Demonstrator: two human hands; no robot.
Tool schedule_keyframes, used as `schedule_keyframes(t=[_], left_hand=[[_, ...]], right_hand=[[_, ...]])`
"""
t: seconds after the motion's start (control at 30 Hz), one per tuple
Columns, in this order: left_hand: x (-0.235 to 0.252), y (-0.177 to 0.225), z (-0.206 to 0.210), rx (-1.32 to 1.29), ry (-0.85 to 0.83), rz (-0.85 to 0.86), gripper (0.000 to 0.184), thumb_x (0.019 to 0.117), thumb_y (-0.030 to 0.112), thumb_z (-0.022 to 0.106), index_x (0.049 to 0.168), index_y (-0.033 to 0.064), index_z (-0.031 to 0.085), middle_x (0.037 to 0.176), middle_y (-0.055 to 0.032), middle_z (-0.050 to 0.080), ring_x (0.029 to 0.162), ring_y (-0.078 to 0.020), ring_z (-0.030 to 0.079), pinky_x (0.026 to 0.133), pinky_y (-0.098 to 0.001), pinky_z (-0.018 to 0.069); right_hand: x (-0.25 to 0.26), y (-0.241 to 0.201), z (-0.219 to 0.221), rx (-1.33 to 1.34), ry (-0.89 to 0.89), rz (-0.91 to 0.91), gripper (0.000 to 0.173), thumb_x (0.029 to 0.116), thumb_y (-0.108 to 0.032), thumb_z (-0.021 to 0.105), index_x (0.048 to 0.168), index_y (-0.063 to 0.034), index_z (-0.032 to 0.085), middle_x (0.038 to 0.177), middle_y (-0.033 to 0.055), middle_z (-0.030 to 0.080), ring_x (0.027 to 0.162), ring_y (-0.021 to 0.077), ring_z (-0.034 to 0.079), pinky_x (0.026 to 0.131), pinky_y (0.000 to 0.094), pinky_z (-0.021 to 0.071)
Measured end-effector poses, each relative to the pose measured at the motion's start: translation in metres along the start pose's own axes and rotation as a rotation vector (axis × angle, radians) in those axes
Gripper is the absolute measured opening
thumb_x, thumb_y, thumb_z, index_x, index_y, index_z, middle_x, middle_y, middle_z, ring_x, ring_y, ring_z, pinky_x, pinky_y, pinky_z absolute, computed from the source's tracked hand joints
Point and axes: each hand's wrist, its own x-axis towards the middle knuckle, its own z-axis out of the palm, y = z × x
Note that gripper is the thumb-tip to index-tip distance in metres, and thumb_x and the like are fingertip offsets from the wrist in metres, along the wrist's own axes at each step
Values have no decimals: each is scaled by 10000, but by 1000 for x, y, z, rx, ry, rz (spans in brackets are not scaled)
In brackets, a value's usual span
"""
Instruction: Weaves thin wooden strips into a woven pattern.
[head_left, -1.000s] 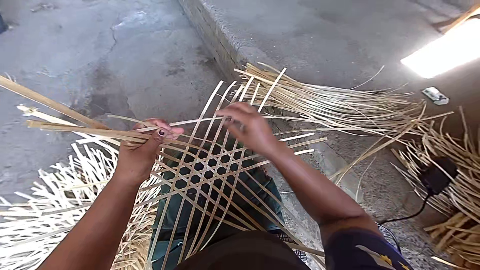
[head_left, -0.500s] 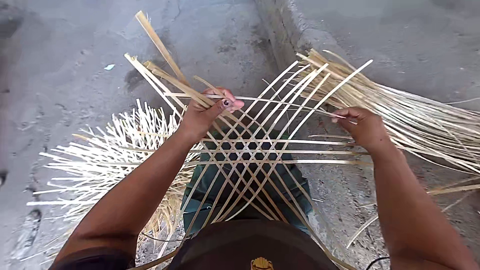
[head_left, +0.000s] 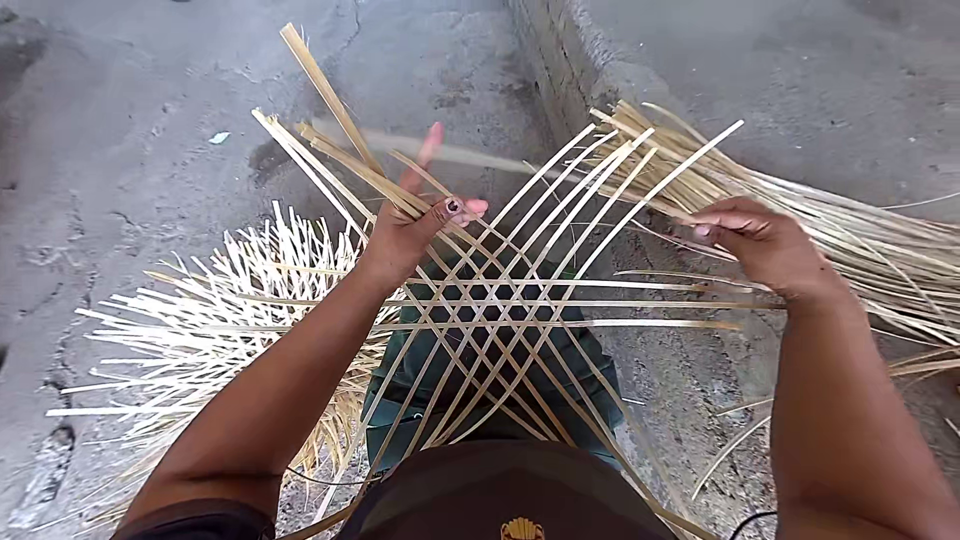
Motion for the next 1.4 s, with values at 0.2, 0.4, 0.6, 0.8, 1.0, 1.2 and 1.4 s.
schedule_keyframes(t=[0.2, 0.4, 0.6, 0.8, 1.0, 1.2, 1.4], left_hand=[[-15, -1, 14, 140, -33, 134, 222, 1035, 42, 556, 1179, -50, 698, 1174, -113, 748, 1115, -205, 716, 1032, -388, 569], [-22, -1, 21, 199, -82, 250, 246, 1033, 11, 535, 1200, -67, 699, 1179, -132, 744, 1095, -188, 720, 1008, -364, 580], [-35, -31, 21, 710, 502, 33, 947, 924, 229, 759, 1612, -32, 163, 1641, -229, 289, 1508, -297, 332, 1215, -435, 343], [-68, -92, 50, 1327, 277, -135, 511, 972, 96, 616, 1402, 371, 629, 1516, -94, 529, 1478, -479, 328, 1108, -825, 117], [-68, -103, 50, 1367, 268, -202, 487, 997, 119, 578, 1346, 453, 637, 1388, -44, 624, 1431, -467, 395, 1093, -827, 137], [-71, -104, 50, 1370, 261, -189, 504, 966, 82, 607, 1298, 455, 672, 1341, -47, 645, 1403, -440, 432, 1107, -797, 160], [-76, -104, 52, 1401, 270, -177, 494, 976, 91, 591, 1295, 459, 672, 1330, -16, 655, 1401, -400, 452, 1114, -771, 187]], right_hand=[[27, -51, -8, 164, 396, -236, 256, 980, -185, 698, 1208, -69, 692, 1113, -11, 646, 963, 63, 642, 880, 272, 568], [43, -106, 85, -19, 22, -215, 197, 1003, -146, 638, 1141, -92, 767, 1073, 106, 721, 967, 208, 692, 884, 441, 579], [44, -86, 148, -18, -80, -82, 126, 952, -50, 708, 1062, -66, 767, 1047, 102, 745, 962, 216, 724, 911, 465, 595], [45, -77, 153, -84, -69, -111, 145, 927, -58, 739, 1058, -95, 789, 1097, 153, 685, 998, 287, 675, 891, 511, 557], [41, -60, 162, -67, -23, -134, 132, 943, -94, 728, 1055, -103, 797, 1088, 130, 711, 1052, 288, 661, 950, 502, 521], [39, -65, 167, -237, -15, -217, 160, 979, -106, 672, 1088, -127, 787, 1079, 114, 726, 1076, 324, 659, 961, 545, 502], [28, -99, 208, -356, 64, -182, 390, 1020, -44, 513, 1374, -138, 648, 1159, 143, 723, 1136, 367, 659, 1023, 572, 479]])
